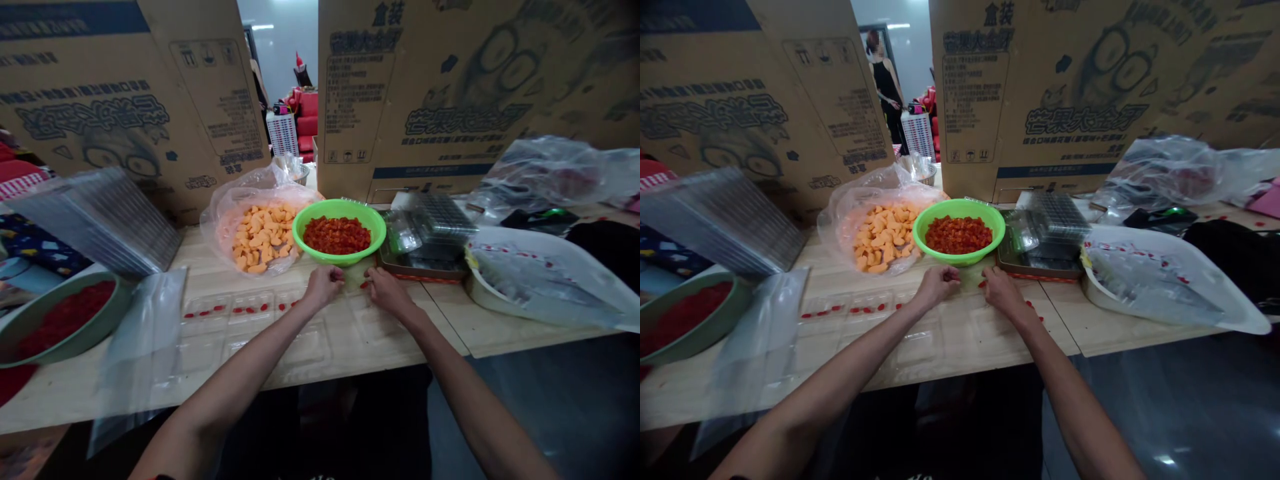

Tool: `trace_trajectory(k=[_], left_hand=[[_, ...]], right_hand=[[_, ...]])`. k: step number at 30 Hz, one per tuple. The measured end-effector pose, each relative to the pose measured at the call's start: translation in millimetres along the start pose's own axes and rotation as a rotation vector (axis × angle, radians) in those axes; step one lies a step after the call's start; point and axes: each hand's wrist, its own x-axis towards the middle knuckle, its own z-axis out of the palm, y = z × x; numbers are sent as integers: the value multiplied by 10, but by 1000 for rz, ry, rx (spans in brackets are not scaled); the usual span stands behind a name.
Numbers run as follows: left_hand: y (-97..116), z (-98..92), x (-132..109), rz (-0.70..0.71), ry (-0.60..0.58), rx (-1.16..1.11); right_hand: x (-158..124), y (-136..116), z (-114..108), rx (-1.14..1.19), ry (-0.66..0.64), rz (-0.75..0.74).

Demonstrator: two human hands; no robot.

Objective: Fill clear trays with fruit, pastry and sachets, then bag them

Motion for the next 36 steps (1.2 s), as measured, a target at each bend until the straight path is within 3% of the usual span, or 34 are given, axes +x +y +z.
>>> trace_trajectory(k=[3,6,10,16,23,28,30,32,36], left_hand=[[29,215,19,115,-30,161],[35,313,1,196,-87,280],[-17,227,-71,244,-121,397],[-134,65,-115,356,-222,567],[-240,37,-123,426,-223,523],[-201,33,-157,468,-260,514],[-180,-57,-221,465,-229,497],[-197,-255,-341,437,-126,436],[-410,-988,-766,333,158,321]], right_hand=[[-57,62,46,-48,57,-44],[-129,77,135,-19,89,-97],[-237,-59,215,1,105,-124],[-337,-288,180,-70,9,-116],[-316,-231,162,-29,12,-96],[-345,-238,166,-116,-33,-134],[-362,-260,151,-170,-55,-133],[-369,-274,124,-224,-75,-133],[-354,-247,62,-290,-53,-119]])
